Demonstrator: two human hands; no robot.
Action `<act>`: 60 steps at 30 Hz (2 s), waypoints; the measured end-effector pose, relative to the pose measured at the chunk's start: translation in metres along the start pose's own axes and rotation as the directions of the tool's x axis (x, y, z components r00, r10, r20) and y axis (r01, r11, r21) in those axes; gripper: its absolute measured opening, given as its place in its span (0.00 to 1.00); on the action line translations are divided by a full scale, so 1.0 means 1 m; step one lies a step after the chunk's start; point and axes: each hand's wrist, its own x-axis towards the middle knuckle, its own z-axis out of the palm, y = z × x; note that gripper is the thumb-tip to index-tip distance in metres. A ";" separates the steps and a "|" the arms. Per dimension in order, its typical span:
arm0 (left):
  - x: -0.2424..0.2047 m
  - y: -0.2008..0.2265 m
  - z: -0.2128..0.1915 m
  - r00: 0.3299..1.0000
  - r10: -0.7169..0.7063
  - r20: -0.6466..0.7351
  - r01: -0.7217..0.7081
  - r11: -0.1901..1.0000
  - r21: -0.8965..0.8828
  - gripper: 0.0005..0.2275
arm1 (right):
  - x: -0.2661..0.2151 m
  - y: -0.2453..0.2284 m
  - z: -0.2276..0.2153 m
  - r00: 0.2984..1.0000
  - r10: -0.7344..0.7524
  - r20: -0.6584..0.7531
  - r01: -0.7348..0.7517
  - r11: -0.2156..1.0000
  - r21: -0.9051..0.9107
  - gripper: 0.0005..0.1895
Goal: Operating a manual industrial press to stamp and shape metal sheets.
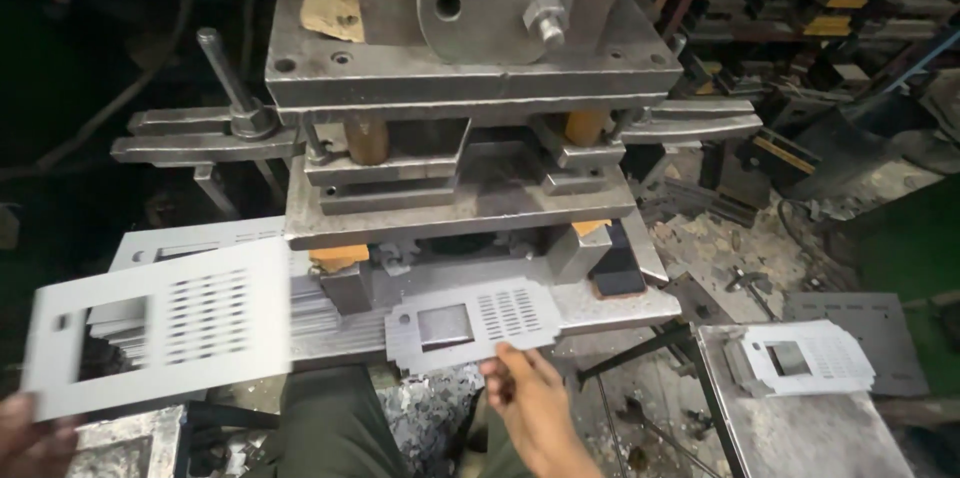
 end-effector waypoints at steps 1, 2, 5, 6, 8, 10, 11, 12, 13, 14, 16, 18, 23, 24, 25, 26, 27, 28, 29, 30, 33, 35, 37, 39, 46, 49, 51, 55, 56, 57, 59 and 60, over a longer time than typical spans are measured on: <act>-0.044 0.036 0.076 1.000 -0.024 0.008 0.024 1.000 0.002 0.25 | 0.013 0.006 -0.007 1.000 -0.001 -0.003 0.001 1.000 0.001 0.06; -0.122 0.076 0.155 0.999 -0.049 0.017 0.049 0.999 0.004 0.26 | 0.026 0.011 -0.014 1.000 0.011 0.002 -0.011 1.000 -0.027 0.07; -0.287 0.174 0.303 0.992 -0.124 0.022 0.124 0.992 -0.018 0.26 | 0.036 0.017 -0.021 1.000 0.000 0.021 0.004 0.984 -0.181 0.12; -0.323 0.195 0.337 0.983 -0.182 0.022 0.183 0.982 -0.039 0.25 | 0.033 0.017 -0.022 0.999 -0.020 0.029 0.028 0.953 -0.303 0.16; -0.341 0.195 0.377 0.983 -0.075 0.168 0.094 0.990 -0.107 0.24 | 0.010 0.005 -0.004 0.994 -0.056 0.093 0.082 0.949 -0.305 0.14; -0.355 0.202 0.418 0.950 0.050 0.308 0.011 0.981 -0.193 0.22 | -0.012 -0.020 0.024 0.982 -0.100 0.162 0.146 0.941 -0.304 0.12; -0.363 0.206 0.436 0.924 0.092 0.370 0.018 0.959 -0.284 0.20 | -0.026 -0.033 0.040 0.957 -0.159 0.241 0.226 0.933 -0.282 0.10; -0.371 0.209 0.454 0.894 0.139 0.427 0.032 0.928 -0.371 0.17 | -0.040 -0.047 0.056 0.923 -0.216 0.318 0.302 0.919 -0.253 0.13; -0.371 0.213 0.465 0.893 0.139 0.428 0.033 0.928 -0.370 0.17 | -0.044 -0.058 0.071 0.924 -0.217 0.316 0.302 0.919 -0.253 0.13; -0.372 0.216 0.476 0.890 0.140 0.435 0.060 0.908 -0.415 0.16 | -0.049 -0.070 0.085 0.899 -0.269 0.345 0.357 0.907 -0.223 0.14; -0.366 0.228 0.494 0.882 0.150 0.448 0.083 0.884 -0.460 0.15 | -0.043 -0.090 0.107 0.867 -0.331 0.372 0.420 0.888 -0.188 0.15; -0.361 0.236 0.501 0.871 0.151 0.467 0.041 0.926 -0.375 0.13 | -0.027 -0.099 0.120 0.889 -0.347 0.298 0.406 0.898 -0.168 0.12; -0.350 0.250 0.495 0.822 0.122 0.556 0.149 0.897 -0.417 0.12 | -0.015 -0.108 0.122 0.913 -0.311 0.262 0.360 0.919 -0.163 0.14; -0.347 0.250 0.493 0.797 0.171 0.580 0.193 0.836 -0.513 0.12 | -0.016 -0.109 0.124 0.930 -0.281 0.237 0.324 0.931 -0.167 0.13; -0.347 0.246 0.492 0.796 0.173 0.580 0.193 0.836 -0.514 0.12 | -0.009 -0.115 0.130 0.929 -0.283 0.238 0.326 0.930 -0.167 0.13; -0.347 0.242 0.492 0.785 0.208 0.584 0.185 0.820 -0.541 0.12 | -0.001 -0.121 0.136 0.931 -0.266 0.249 0.317 0.928 -0.194 0.12; -0.348 0.236 0.491 0.773 0.237 0.589 0.184 0.804 -0.565 0.13 | 0.005 -0.126 0.139 0.936 -0.246 0.253 0.304 0.926 -0.223 0.11; -0.357 0.234 0.490 0.772 0.234 0.592 0.189 0.804 -0.564 0.13 | 0.021 -0.134 0.143 0.937 -0.246 0.248 0.302 0.926 -0.225 0.11; -0.365 0.233 0.489 0.768 0.191 0.611 0.211 0.825 -0.524 0.15 | 0.038 -0.140 0.147 0.943 -0.217 0.252 0.271 0.940 -0.205 0.11; -0.373 0.232 0.487 0.764 0.148 0.628 0.234 0.843 -0.484 0.18 | 0.054 -0.147 0.152 0.948 -0.189 0.257 0.240 0.953 -0.185 0.11; -0.374 0.197 0.476 0.725 0.047 0.687 0.297 0.879 -0.374 0.20 | 0.077 -0.162 0.159 0.952 -0.194 0.235 0.241 0.952 -0.190 0.09; -0.375 0.186 0.466 0.745 -0.044 0.665 0.341 0.883 -0.323 0.20 | 0.067 -0.165 0.161 0.952 -0.192 0.238 0.246 0.944 -0.222 0.10; -0.377 0.184 0.456 0.761 -0.131 0.635 0.383 0.881 -0.278 0.20 | 0.060 -0.167 0.162 0.950 -0.189 0.247 0.252 0.933 -0.257 0.10; -0.381 0.189 0.447 0.826 -0.253 0.503 0.385 0.906 -0.178 0.19 | 0.056 -0.169 0.159 0.969 -0.139 0.202 0.178 0.965 -0.191 0.07; -0.347 0.207 0.383 0.928 -0.221 0.299 0.284 0.941 -0.184 0.18 | 0.083 -0.169 0.165 0.982 -0.071 0.172 0.080 0.996 -0.043 0.10; -0.335 0.216 0.362 0.976 -0.063 0.207 0.122 0.950 -0.287 0.19 | 0.075 -0.166 0.168 0.972 -0.064 0.225 0.093 0.988 -0.121 0.10; -0.331 0.227 0.352 0.993 0.076 0.086 -0.048 0.957 -0.285 0.18 | 0.070 -0.167 0.168 0.967 -0.079 0.241 0.113 0.985 -0.132 0.09; -0.306 0.207 0.327 0.882 0.466 -0.062 -0.470 0.879 -0.084 0.16 | 0.071 -0.171 0.166 0.976 -0.044 0.211 0.079 0.984 -0.159 0.10; -0.290 0.196 0.316 0.787 0.596 -0.160 -0.601 0.799 0.020 0.15 | 0.073 -0.171 0.165 0.980 -0.036 0.195 0.070 0.983 -0.170 0.09; -0.271 0.185 0.309 0.660 0.714 -0.235 -0.706 0.696 0.131 0.14 | 0.074 -0.173 0.164 0.983 -0.034 0.178 0.067 0.981 -0.181 0.08; -0.224 0.169 0.289 0.693 0.657 -0.297 -0.632 0.751 0.189 0.17 | 0.075 -0.171 0.164 0.978 -0.055 0.202 0.092 0.979 -0.181 0.07; -0.200 0.162 0.280 0.715 0.596 -0.365 -0.545 0.802 0.244 0.20 | 0.076 -0.170 0.165 0.971 -0.067 0.228 0.111 0.977 -0.184 0.07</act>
